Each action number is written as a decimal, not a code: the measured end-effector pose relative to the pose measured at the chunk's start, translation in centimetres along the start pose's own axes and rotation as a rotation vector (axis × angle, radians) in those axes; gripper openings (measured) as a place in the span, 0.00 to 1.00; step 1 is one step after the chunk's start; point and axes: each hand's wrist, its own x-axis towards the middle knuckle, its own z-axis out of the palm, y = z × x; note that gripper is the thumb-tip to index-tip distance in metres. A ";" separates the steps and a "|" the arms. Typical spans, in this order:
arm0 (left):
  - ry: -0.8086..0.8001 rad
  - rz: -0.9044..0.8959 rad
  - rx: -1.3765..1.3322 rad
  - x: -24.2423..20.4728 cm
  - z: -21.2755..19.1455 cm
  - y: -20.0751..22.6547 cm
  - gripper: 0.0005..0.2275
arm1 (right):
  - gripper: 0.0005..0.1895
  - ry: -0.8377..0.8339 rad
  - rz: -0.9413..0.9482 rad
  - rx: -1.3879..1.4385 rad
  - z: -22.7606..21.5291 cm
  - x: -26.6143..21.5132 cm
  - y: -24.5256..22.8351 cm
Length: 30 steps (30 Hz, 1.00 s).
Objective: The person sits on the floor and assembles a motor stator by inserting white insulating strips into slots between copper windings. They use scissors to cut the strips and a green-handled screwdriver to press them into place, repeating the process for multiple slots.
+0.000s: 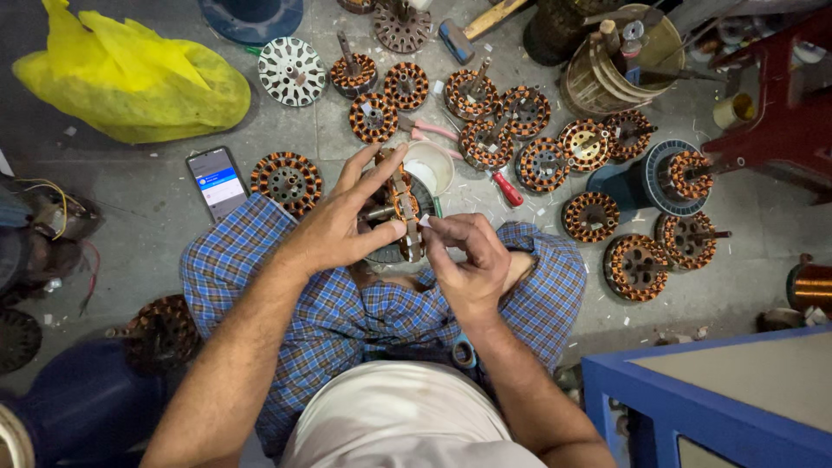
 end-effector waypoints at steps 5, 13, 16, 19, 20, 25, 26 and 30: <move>0.035 0.007 0.030 0.1 0.1 0.2 0.40 | 0.11 0.016 -0.102 -0.039 0.2 0.1 0.1; 0.049 0.003 0.037 0.3 0.3 0.1 0.37 | 0.11 -0.006 -0.150 -0.108 0.0 0.5 -0.3; 0.063 0.013 0.038 0.3 0.4 0.0 0.36 | 0.11 -0.002 -0.176 -0.125 -0.1 0.7 -0.3; 0.062 0.003 0.027 0.5 0.5 0.0 0.36 | 0.12 0.030 -0.184 -0.124 0.0 0.5 -0.5; 0.059 -0.004 0.021 0.5 0.5 0.0 0.36 | 0.12 0.040 -0.192 -0.129 0.1 0.4 -0.5; 0.062 -0.013 0.017 0.4 0.5 -0.2 0.36 | 0.13 0.082 -0.163 -0.120 0.6 -0.2 -0.5; 0.062 -0.013 0.014 0.5 0.5 -0.2 0.36 | 0.12 0.083 -0.173 -0.120 0.6 -0.3 -0.5; 0.052 -0.044 -0.009 0.6 0.6 -0.4 0.36 | 0.12 0.072 -0.183 -0.131 0.7 -0.2 -0.7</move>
